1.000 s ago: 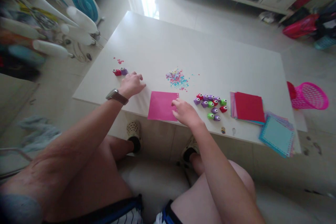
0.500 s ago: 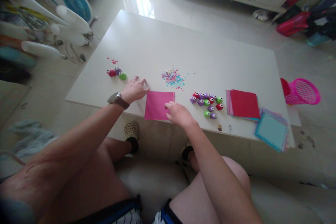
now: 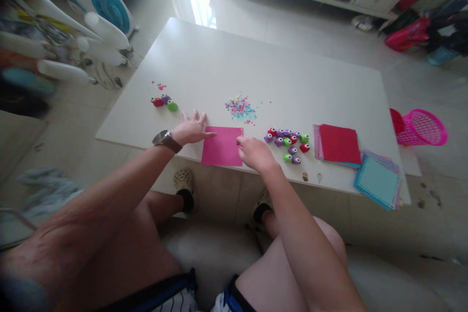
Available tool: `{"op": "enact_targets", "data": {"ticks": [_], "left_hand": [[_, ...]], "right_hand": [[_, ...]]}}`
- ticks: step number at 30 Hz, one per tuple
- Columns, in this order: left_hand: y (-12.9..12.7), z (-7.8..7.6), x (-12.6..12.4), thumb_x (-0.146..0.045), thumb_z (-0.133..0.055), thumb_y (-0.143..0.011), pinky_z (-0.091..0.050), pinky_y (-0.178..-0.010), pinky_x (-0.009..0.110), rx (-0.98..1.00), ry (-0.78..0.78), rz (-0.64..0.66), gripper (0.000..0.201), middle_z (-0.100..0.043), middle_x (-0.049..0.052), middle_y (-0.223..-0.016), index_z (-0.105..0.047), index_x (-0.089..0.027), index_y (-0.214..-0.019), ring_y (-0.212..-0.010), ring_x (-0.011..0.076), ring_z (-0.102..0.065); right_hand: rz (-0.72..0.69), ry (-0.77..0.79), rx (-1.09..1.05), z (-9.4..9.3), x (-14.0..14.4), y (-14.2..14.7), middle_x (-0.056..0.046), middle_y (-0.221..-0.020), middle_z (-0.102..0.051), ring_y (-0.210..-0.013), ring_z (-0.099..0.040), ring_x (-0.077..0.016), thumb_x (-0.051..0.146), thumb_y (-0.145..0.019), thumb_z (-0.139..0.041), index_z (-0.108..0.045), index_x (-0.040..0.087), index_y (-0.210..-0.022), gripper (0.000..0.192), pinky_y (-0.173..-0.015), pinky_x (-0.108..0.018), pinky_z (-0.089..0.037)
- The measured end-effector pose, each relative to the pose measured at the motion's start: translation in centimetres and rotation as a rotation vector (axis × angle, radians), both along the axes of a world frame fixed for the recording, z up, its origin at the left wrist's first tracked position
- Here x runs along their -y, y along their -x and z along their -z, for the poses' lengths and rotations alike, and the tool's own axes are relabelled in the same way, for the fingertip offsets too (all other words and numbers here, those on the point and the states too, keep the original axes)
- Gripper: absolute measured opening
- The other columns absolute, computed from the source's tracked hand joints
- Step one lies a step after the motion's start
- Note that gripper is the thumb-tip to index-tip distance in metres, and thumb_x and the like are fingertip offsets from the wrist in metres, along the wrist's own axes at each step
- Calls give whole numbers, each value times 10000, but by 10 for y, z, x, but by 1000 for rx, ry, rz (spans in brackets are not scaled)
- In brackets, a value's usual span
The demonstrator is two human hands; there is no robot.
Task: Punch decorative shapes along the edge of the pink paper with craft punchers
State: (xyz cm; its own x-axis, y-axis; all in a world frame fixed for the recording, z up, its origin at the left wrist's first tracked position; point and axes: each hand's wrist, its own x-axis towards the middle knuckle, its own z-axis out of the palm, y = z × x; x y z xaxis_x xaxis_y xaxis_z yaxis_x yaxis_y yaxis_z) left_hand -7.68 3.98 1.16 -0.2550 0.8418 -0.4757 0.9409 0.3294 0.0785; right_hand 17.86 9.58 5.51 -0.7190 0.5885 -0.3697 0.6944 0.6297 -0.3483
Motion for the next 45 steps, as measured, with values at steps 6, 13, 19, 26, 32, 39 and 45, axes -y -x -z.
{"op": "enact_targets", "data": {"ticks": [6, 13, 19, 26, 32, 39, 45], "left_hand": [[-7, -12, 5, -943, -389, -923, -346, -1245, 722, 42, 19, -75, 1227, -76, 312, -1840, -133, -113, -1789, -1644, 656, -106], [-16, -9, 4, -966, -447, -882, -344, -1244, 731, -12, 8, -89, 1293, -48, 325, -1837, -117, -104, -1788, -1641, 664, -93], [-15, -5, 3, -959, -503, -864, -362, -1220, 752, -13, -2, -77, 1308, -68, 356, -1823, -138, -103, -1783, -1626, 688, -108], [-14, -3, 3, -914, -513, -906, -392, -1199, 748, -37, 6, -62, 1255, -73, 372, -1816, -150, -90, -1780, -1621, 696, -108], [-15, -6, 4, -899, -510, -918, -396, -1199, 740, -32, 5, -50, 1236, -70, 377, -1813, -155, -83, -1776, -1617, 699, -119], [-11, -2, 5, -904, -520, -902, -369, -1209, 763, -3, -22, -54, 1257, -89, 360, -1819, -136, -94, -1784, -1622, 693, -111], [-12, -2, 3, -906, -542, -891, -376, -1196, 772, -11, -13, -64, 1263, -82, 364, -1818, -150, -101, -1783, -1617, 701, -116]], "right_hand": [[58, -2, 16, -10, -11, -7, -122, -1271, -810, -1139, -751, -240, 142, -1019, -574, -770, 203, -1258, 315, -975, -304, -526], [-57, 121, 40, -5, 12, 3, -124, -1300, -806, -1158, -749, -225, 122, -998, -586, -766, 188, -1255, 320, -978, -276, -520], [-114, 75, 60, 5, 15, 7, -127, -1256, -812, -1144, -751, -241, 147, -1004, -588, -767, 193, -1189, 262, -926, -287, -515], [-105, 90, 67, 8, 6, 9, -121, -1236, -815, -1116, -745, -231, 158, -1018, -586, -767, 198, -1199, 260, -917, -286, -507], [-117, 84, 83, 6, 12, 8, -126, -1230, -815, -1110, -746, -233, 163, -1020, -570, -767, 189, -1201, 268, -904, -289, -506], [-37, 23, 126, 2, 14, -10, -121, -1280, -811, -1140, -747, -242, 176, -1020, -591, -778, 211, -1209, 268, -906, -286, -511], [-23, 30, 124, 4, 4, -13, -123, -1269, -816, -1154, -743, -254, 200, -1020, -629, -787, 223, -1258, 286, -950, -291, -522]]}}
